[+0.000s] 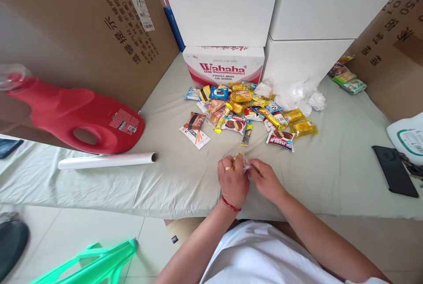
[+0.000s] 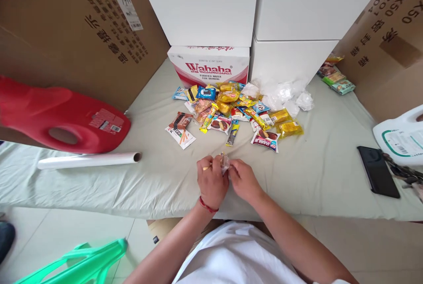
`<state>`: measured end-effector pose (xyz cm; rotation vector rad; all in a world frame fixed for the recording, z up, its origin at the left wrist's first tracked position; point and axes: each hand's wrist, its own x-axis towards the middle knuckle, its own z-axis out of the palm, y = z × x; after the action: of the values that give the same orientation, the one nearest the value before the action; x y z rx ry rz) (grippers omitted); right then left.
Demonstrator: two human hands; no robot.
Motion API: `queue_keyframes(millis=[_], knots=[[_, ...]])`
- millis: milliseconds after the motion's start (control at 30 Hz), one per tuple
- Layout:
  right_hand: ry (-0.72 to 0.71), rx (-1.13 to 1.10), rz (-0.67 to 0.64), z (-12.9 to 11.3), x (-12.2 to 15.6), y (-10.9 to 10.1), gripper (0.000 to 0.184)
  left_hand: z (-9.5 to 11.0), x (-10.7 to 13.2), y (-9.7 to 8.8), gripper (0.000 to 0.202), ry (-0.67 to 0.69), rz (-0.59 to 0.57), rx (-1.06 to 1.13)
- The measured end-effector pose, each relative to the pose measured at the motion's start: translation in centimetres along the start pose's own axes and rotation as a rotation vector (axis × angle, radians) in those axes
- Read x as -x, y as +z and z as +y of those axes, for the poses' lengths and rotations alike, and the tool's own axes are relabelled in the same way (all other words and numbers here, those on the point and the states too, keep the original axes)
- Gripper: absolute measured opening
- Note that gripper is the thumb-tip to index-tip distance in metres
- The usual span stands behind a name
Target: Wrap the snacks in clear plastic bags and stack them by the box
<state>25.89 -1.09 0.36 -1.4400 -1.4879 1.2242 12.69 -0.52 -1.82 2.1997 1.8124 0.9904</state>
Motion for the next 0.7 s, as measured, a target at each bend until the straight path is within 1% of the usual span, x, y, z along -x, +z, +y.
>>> queue_keyframes(millis=[100, 167, 233, 300, 367, 433, 467, 500, 533, 567, 633, 667, 700], knots=[[0.108, -0.490, -0.006, 0.4, 0.0, 0.6, 0.034, 0.7, 0.5, -0.4, 0.058, 0.174, -0.080, 0.158], [0.165, -0.663, 0.012, 0.5, -0.1, 0.7, 0.043, 0.9, 1.1, -0.9, 0.072, 0.237, -0.139, 0.292], [0.210, -0.705, 0.037, 0.6, -0.4, 0.8, 0.049, 0.9, 1.6, -1.4, 0.077, 0.261, -0.178, 0.395], [0.229, -0.688, 0.061, 0.6, -0.6, 0.7, 0.054, 0.8, 1.8, -1.9, 0.074, 0.274, -0.209, 0.482], [0.223, -0.602, 0.090, 0.9, -0.6, 0.3, 0.058, 0.1, 1.8, -2.6, 0.068, 0.283, -0.244, 0.531], [0.206, -0.426, 0.136, 1.2, -0.2, -0.9, 0.058, -1.3, 1.7, -3.6, 0.061, 0.259, -0.259, 0.501], [0.195, -0.326, 0.170, 1.4, 0.2, -1.9, 0.058, -2.4, 1.6, -4.3, 0.057, 0.230, -0.246, 0.451], [0.183, -0.235, 0.212, 1.7, 0.8, -3.2, 0.056, -3.8, 1.6, -5.1, 0.052, 0.194, -0.207, 0.388], [0.174, -0.167, 0.257, 1.9, 1.5, -4.8, 0.055, -5.5, 1.6, -6.0, 0.047, 0.153, -0.153, 0.327], [0.171, -0.130, 0.314, 2.2, 2.2, -6.6, 0.053, -7.3, 1.6, -6.8, 0.042, 0.133, -0.124, 0.275], [0.157, -0.145, 0.494, 2.9, 3.5, -10.9, 0.050, -11.3, 1.6, -8.2, 0.030, 0.079, -0.036, 0.185], [0.144, -0.188, 0.606, 3.4, 4.0, -13.3, 0.050, -13.1, 1.7, -8.7, 0.026, 0.047, -0.007, 0.152], [0.122, -0.250, 0.730, 4.0, 4.2, -15.8, 0.051, -14.7, 1.8, -9.1, 0.020, 0.016, -0.003, 0.104]])
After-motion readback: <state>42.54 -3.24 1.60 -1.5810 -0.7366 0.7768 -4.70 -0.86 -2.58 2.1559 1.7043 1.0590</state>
